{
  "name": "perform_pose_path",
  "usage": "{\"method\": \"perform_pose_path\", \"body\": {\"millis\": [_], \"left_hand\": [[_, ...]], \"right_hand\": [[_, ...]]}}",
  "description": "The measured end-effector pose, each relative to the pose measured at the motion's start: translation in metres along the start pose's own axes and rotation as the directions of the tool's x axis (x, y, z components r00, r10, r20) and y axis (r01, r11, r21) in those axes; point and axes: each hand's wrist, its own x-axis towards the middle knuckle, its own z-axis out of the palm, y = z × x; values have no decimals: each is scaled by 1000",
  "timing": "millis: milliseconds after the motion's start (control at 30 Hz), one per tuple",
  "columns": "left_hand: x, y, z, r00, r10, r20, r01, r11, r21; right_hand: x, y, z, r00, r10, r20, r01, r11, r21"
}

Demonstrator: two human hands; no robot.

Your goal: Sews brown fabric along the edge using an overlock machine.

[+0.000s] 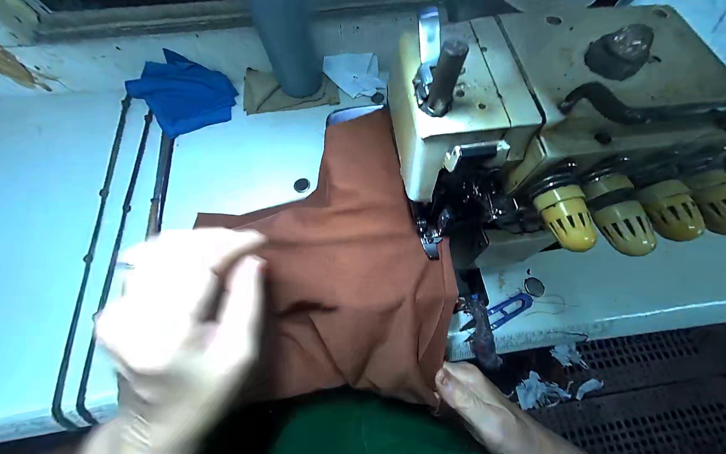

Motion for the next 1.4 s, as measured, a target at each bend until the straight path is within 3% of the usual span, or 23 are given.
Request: {"method": "perform_pose_path", "body": {"millis": [67, 133, 233, 367, 500, 600, 733, 833, 933, 1033, 1167, 1267, 1333, 1400], "left_hand": [[-25, 43, 16, 989, 123, 86, -103, 973, -206], [-53, 73, 38, 967, 164, 193, -89, 933, -347], [-88, 90, 67, 947, 136, 292, -26, 936, -351], [-111, 94, 80, 948, 159, 277, -81, 959, -272], [-119, 89, 72, 948, 83, 307, 47, 917, -396], [-119, 98, 69, 951, 66, 302, 40, 942, -333], [-123, 101, 74, 970, 80, 231, -21, 968, -248], [-130, 95, 68, 968, 32, 250, 55, 940, -335], [-133, 93, 66, 967, 22, 255, 78, 924, -374], [-131, 98, 71, 967, -23, 253, 98, 953, -286], [-132, 104, 74, 927, -108, 358, 134, 990, -47], [-135, 102, 62, 754, -292, 588, 374, 927, -20], [-145, 88, 64, 726, -426, 540, 564, 818, -113], [-147, 74, 62, 636, -582, 507, 755, 606, -252]], "right_hand": [[-10, 4, 1, 988, 152, 16, -153, 969, 194], [-15, 4, 6, 969, 240, 54, -239, 867, 437], [-19, 3, 13, 958, 252, 135, -281, 742, 609], [-22, 6, 14, 960, 177, 217, -277, 720, 637], [-22, 5, 17, 966, 127, 227, -251, 685, 684], [-22, 4, 21, 965, 65, 252, -234, 640, 731], [-21, 1, 26, 970, 139, 200, -242, 630, 738], [-19, 0, 29, 947, 301, 114, -309, 755, 578], [-11, 14, 37, 941, 318, -114, -307, 946, 109], [-6, 9, 41, 937, 335, -100, -350, 898, -268], [4, 10, 39, 875, 482, -30, -444, 779, -443], [4, 19, 35, 825, 566, -12, -551, 798, -245], [1, 21, 41, 804, 595, 4, -589, 795, 145], [1, 15, 44, 746, 659, 93, -614, 626, 481]]}}
